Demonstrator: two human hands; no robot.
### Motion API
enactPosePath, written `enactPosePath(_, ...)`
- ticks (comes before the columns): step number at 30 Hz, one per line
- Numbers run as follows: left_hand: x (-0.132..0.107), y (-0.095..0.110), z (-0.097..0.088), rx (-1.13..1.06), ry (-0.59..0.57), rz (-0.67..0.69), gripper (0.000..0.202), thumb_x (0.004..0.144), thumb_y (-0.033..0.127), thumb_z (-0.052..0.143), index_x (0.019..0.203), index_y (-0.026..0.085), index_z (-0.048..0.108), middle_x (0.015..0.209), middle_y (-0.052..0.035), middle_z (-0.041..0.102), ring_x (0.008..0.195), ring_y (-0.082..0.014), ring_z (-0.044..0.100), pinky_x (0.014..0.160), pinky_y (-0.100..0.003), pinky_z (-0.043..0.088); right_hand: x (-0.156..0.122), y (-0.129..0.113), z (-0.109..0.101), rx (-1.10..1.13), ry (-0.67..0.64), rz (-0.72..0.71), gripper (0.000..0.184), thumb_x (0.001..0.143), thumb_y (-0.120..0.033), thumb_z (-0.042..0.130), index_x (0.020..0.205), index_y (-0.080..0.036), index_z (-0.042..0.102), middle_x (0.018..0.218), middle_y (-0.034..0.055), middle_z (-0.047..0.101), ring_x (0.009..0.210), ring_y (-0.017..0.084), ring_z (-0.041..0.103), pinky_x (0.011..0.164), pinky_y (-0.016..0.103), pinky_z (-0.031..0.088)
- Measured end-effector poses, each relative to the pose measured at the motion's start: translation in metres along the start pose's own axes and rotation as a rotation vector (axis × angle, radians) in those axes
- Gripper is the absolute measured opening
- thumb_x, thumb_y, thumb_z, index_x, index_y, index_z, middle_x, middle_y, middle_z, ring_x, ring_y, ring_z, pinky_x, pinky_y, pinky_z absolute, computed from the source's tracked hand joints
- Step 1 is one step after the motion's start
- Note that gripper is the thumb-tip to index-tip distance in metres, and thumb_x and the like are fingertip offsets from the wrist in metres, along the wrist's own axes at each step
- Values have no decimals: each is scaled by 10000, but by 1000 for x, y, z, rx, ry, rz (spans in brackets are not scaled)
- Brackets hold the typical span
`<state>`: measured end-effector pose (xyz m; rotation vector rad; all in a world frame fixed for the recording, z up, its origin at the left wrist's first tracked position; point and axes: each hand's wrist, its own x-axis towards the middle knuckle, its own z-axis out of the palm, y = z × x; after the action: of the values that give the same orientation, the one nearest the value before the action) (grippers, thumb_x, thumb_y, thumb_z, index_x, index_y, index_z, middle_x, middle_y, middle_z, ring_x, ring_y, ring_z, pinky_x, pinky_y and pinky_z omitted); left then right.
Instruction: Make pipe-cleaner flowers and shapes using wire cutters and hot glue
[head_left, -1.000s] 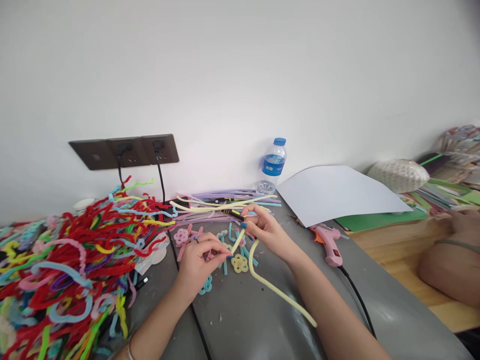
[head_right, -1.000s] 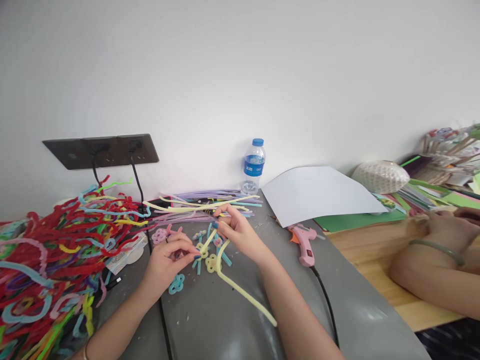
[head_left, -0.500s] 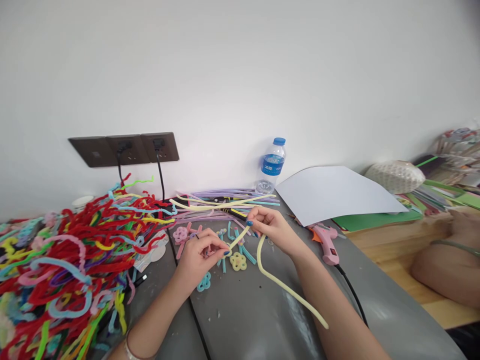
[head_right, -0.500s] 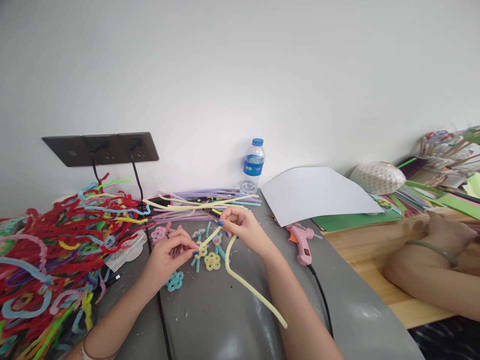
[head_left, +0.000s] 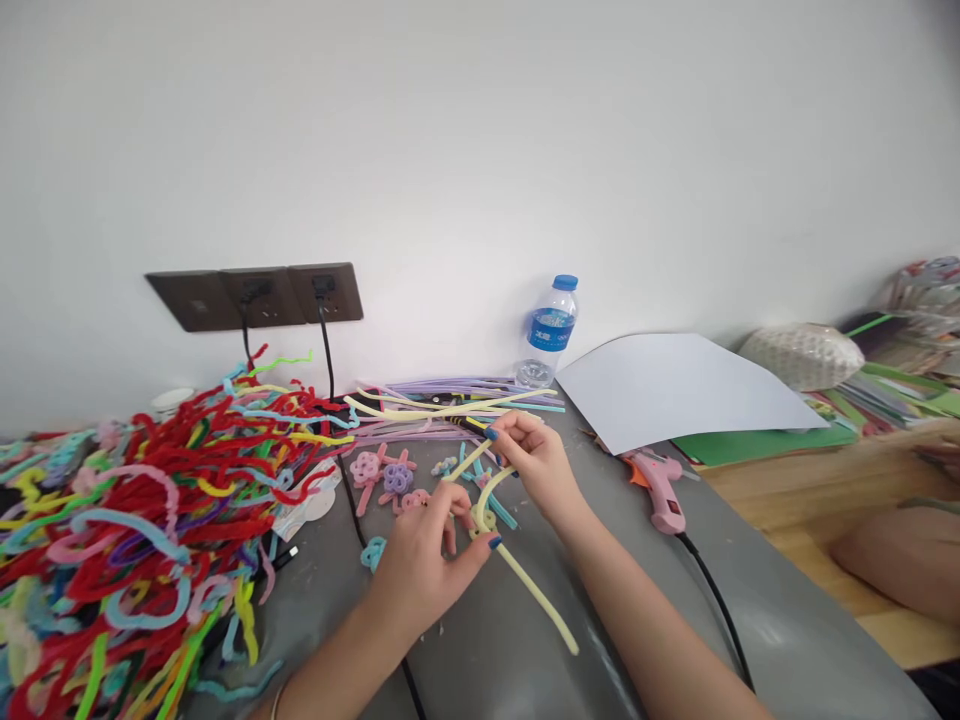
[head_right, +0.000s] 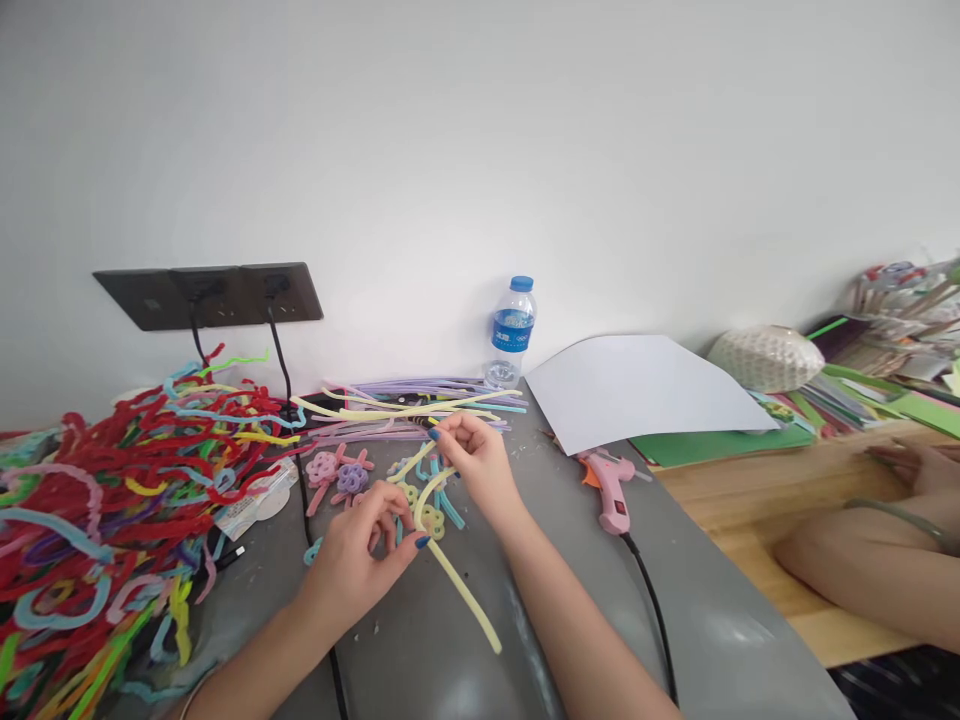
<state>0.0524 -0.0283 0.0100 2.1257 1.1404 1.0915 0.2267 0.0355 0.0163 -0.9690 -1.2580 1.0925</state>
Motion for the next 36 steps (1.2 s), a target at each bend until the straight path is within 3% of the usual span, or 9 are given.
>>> enactPosePath(3,2,0,7,-212,-40,-208,213,800,239,653,915,226,473,696,48,662,471,-94,567,467,-194,416,-4,2,6,64,70,4,362,773,-532,743,763,-203,590,561,-58,478,489,93,434,444,213,344)
enactPosePath(6,5,-4,6,-371,0,-288,118,831,263,599,890,219,507,616,45,644,492,-115,595,495,-203,470,-7,1,9,219,58,89,348,768,-511,767,896,-226,613,584,-67,493,478,90,432,412,200,325)
enactPosePath(9,9,-9,1,-474,102,-335,119,850,313,590,838,201,552,640,19,656,484,-111,600,489,-205,491,-8,-4,11,443,-37,180,420,719,-483,823,1007,-259,614,710,-51,580,518,91,486,441,206,391)
enactPosePath(12,11,-13,-2,-551,186,-355,155,849,339,598,808,197,551,608,27,634,435,-95,549,438,-192,467,-10,-6,13,534,-166,207,362,692,-387,866,939,-242,646,811,-21,627,607,101,562,518,222,451)
enactPosePath(15,11,-15,-3,-561,202,-355,156,857,330,588,784,205,530,554,49,584,419,-91,504,392,-174,417,-12,-5,16,494,-201,186,278,690,-346,877,823,-204,679,790,-6,636,649,106,590,555,221,447)
enactPosePath(21,11,-15,-6,-249,131,-136,145,894,210,555,763,190,614,533,46,583,450,-80,528,449,-161,407,-11,1,16,440,-134,211,294,737,-421,839,755,-197,650,718,-18,640,592,99,579,496,212,384)
enactPosePath(27,10,-19,-8,35,140,207,160,930,127,541,954,196,683,750,-7,724,582,-99,643,532,-176,466,-7,-1,8,415,-148,195,283,759,-405,829,753,-194,640,645,-34,619,578,96,561,552,226,449)
enactPosePath(36,8,-14,-7,252,122,319,141,928,108,551,846,204,615,675,21,647,603,-109,630,547,-199,418,-5,-4,2,470,-148,236,284,736,-396,850,776,-197,651,693,-25,643,594,86,574,531,196,459)
